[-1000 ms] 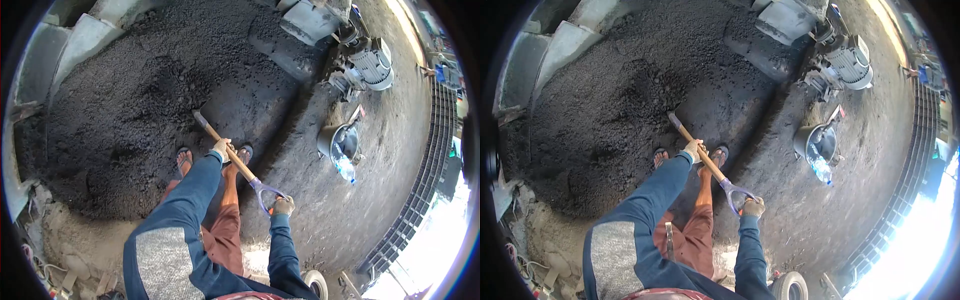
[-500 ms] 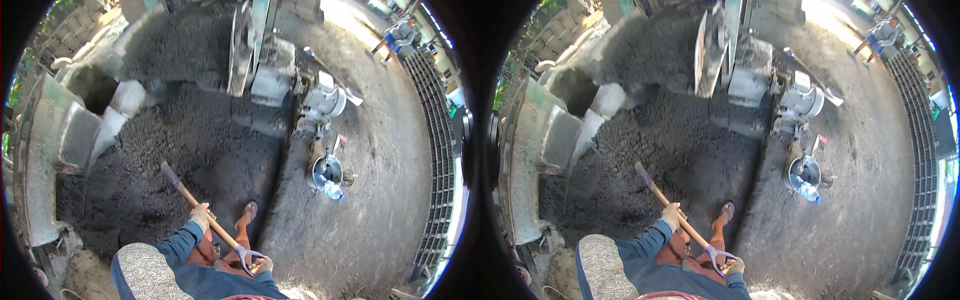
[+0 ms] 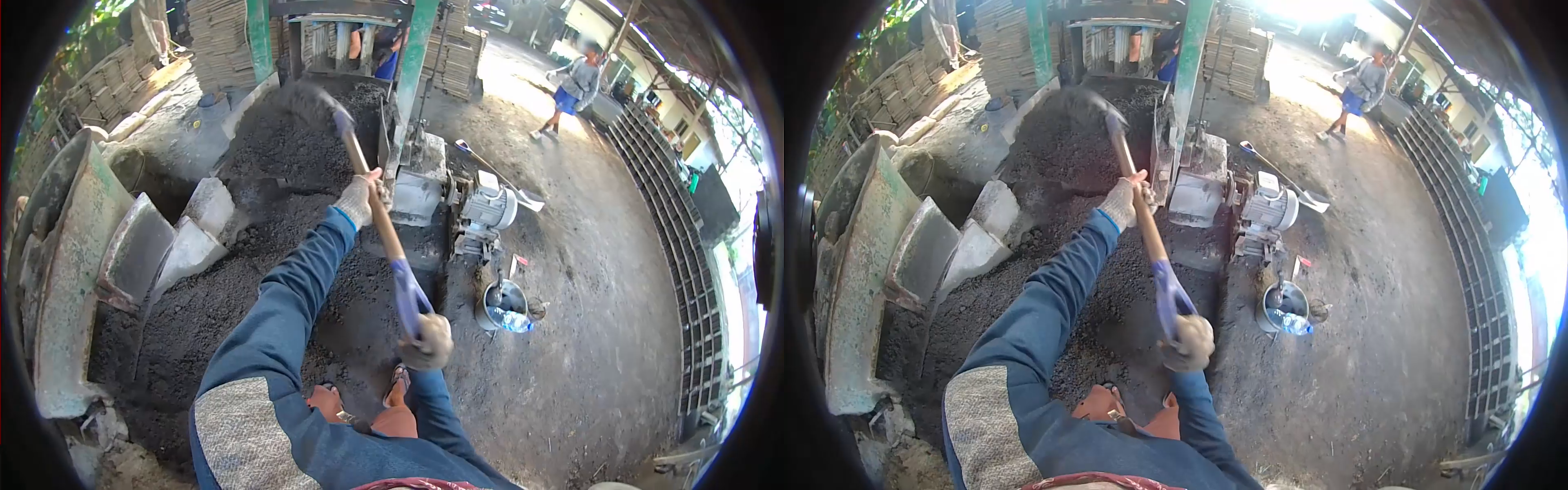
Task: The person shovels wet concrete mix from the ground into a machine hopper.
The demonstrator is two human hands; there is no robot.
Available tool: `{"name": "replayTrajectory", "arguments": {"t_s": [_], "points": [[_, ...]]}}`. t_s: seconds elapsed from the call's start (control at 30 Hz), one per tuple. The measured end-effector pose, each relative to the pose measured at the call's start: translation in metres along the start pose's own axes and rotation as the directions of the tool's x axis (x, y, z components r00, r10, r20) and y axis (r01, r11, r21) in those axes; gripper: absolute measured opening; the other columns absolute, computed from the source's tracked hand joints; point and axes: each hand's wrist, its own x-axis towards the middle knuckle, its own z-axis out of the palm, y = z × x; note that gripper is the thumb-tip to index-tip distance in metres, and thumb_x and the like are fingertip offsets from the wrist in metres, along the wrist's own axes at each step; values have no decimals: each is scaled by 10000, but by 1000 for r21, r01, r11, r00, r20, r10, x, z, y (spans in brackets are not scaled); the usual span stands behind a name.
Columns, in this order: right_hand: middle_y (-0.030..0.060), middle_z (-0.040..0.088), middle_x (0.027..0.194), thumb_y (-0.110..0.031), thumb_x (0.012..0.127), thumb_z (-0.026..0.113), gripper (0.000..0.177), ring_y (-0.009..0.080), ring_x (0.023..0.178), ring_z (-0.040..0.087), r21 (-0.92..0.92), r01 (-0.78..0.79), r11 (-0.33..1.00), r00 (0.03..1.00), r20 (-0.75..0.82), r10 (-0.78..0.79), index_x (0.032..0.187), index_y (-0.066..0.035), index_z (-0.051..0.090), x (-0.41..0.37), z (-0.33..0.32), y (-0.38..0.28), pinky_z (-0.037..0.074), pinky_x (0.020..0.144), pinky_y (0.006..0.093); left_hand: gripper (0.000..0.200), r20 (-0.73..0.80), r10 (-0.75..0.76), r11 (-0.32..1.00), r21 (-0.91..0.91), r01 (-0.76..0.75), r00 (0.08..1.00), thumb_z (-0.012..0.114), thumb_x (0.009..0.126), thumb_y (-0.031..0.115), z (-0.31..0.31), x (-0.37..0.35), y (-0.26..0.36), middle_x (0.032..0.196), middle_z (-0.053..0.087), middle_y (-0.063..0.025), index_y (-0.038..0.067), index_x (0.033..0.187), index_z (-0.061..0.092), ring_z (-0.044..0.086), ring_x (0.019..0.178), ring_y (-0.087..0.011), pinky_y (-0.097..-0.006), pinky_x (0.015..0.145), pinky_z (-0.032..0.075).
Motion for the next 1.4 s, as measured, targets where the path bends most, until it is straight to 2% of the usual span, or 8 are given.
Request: {"name": "replayTrajectory", "arguments": {"t_s": [0.33, 0.53, 0.67, 0.87, 1.0, 1.1, 1.13, 1.4], "points": [[77, 659, 990, -51, 658, 739, 266, 271, 931, 656, 341, -355, 870, 909, 341, 238, 894, -119, 637, -155, 0, 101, 523, 886, 399, 291, 47, 264, 964, 7, -265, 963, 690, 873, 333, -87, -111, -62, 682, 544, -44, 129, 747, 525, 549, 550, -195, -424, 606, 513], [90, 662, 818, 33, 794, 659, 171, 206, 746, 653, 255, -913, -319, -121, 575, 809, 959, 9, 624, -250, -78, 154, 561, 691, 333, 334, -440, -14, 945, -300, -132, 898, 640, 911, 318, -211, -143, -220, 662, 526, -43, 124, 691, 481, 511, 521, -171, -436, 675, 489], [46, 623, 764, 61, 800, 675, 200, 147, 614, 581, 41, -955, -293, -274, 254, 928, 958, -44, 614, -289, -163, 162, 490, 515, 296, 219, -677, -420, 852, -524, 5, 604, 649, 912, 231, -264, -135, -407, 645, 471, -2, 168, 796, 474, 501, 503, -153, -353, 492, 463], [64, 660, 780, -24, 832, 668, 62, 170, 658, 620, -675, -717, -174, -91, -157, 983, 894, -20, 668, -342, -408, 181, 486, 544, 303, 167, -455, -844, 536, -740, 407, 284, 593, 929, 238, -200, -191, -655, 650, 464, -65, 146, 853, 476, 514, 573, -246, -548, 577, 489], [85, 607, 662, -120, 894, 634, 78, 179, 424, 525, -238, -900, -365, -285, -313, 906, 879, -48, 662, -275, -369, 162, 383, 355, 325, 132, -265, -906, 389, -827, 405, 329, 600, 925, 216, -205, -199, -738, 660, 484, -78, 144, 910, 491, 522, 586, -272, -546, 607, 495], [63, 609, 668, -118, 875, 653, 44, 173, 448, 522, -624, -722, -297, -305, -98, 947, 870, -74, 659, -313, -268, 176, 392, 377, 326, 147, -522, -766, 636, -701, 322, 375, 602, 908, 188, -300, -169, -710, 660, 492, -98, 84, 909, 497, 514, 564, -299, -512, 559, 474], [54, 617, 681, -71, 823, 683, 40, 171, 533, 565, -780, -559, 280, 53, 304, 951, 851, -70, 654, -369, -248, 189, 443, 473, 330, 153, -443, -799, 576, -758, 306, 408, 579, 922, 190, -347, -162, -658, 664, 495, -83, 69, 888, 491, 518, 559, -269, -481, 543, 464], [9, 604, 683, 13, 779, 629, 78, 111, 613, 547, -415, -906, -88, -199, 231, 953, 824, -47, 651, -401, -179, 187, 437, 548, 290, 245, -569, -684, 700, -688, 191, 457, 582, 921, 217, -413, -156, -605, 575, 457, -40, 138, 727, 456, 489, 503, -233, -465, 576, 481]]}}
